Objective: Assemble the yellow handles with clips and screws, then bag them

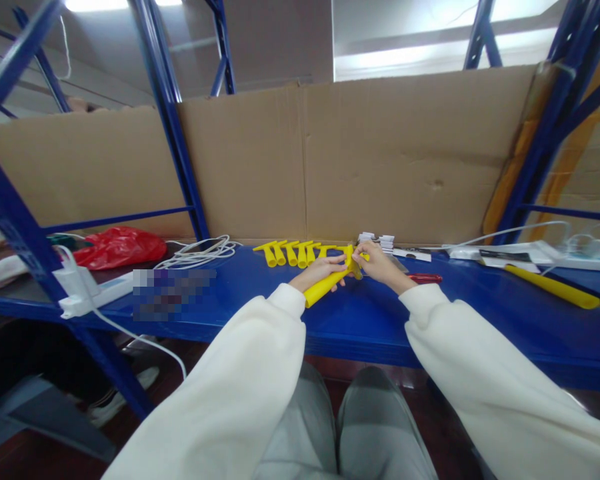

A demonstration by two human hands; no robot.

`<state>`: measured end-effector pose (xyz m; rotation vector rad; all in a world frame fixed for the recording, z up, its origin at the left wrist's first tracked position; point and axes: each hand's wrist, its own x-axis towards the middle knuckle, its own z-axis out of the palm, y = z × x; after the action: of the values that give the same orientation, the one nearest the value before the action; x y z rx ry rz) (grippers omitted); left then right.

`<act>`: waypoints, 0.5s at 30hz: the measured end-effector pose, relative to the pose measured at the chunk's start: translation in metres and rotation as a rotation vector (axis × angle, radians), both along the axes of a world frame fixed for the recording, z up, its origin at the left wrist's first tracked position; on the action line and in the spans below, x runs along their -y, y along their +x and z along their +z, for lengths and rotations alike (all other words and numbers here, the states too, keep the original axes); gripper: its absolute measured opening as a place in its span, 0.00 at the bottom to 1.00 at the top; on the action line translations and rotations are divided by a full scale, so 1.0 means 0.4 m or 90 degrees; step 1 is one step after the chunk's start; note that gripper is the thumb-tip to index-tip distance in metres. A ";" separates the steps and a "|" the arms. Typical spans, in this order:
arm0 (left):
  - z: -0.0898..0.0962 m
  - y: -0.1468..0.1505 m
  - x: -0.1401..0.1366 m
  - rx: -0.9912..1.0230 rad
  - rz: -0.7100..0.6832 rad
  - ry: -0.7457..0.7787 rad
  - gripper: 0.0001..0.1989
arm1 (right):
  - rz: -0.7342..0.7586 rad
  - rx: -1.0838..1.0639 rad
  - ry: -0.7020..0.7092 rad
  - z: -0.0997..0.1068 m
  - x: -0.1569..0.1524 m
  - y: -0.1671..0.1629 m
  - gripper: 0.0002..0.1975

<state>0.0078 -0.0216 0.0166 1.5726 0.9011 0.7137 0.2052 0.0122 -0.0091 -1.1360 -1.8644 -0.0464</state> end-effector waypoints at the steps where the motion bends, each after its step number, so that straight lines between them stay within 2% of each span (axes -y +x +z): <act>1: 0.002 0.000 0.003 -0.002 0.001 0.000 0.29 | 0.005 -0.007 -0.004 -0.001 -0.002 0.001 0.07; 6: 0.003 0.003 0.005 0.026 -0.001 0.001 0.29 | 0.044 -0.131 -0.036 -0.009 -0.013 0.009 0.11; 8: -0.001 0.004 0.000 0.044 -0.008 -0.001 0.28 | 0.067 -0.186 -0.080 -0.011 -0.010 0.012 0.16; 12: -0.007 0.006 -0.004 0.066 -0.014 0.002 0.29 | 0.131 -0.185 -0.218 -0.004 0.009 0.013 0.21; 15: -0.008 0.007 -0.001 0.065 -0.020 0.002 0.30 | 0.144 -0.198 -0.248 0.004 0.021 0.012 0.22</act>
<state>0.0105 -0.0214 0.0132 1.5359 0.7987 0.7662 0.2099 0.0037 -0.0074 -1.1048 -1.7464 0.6114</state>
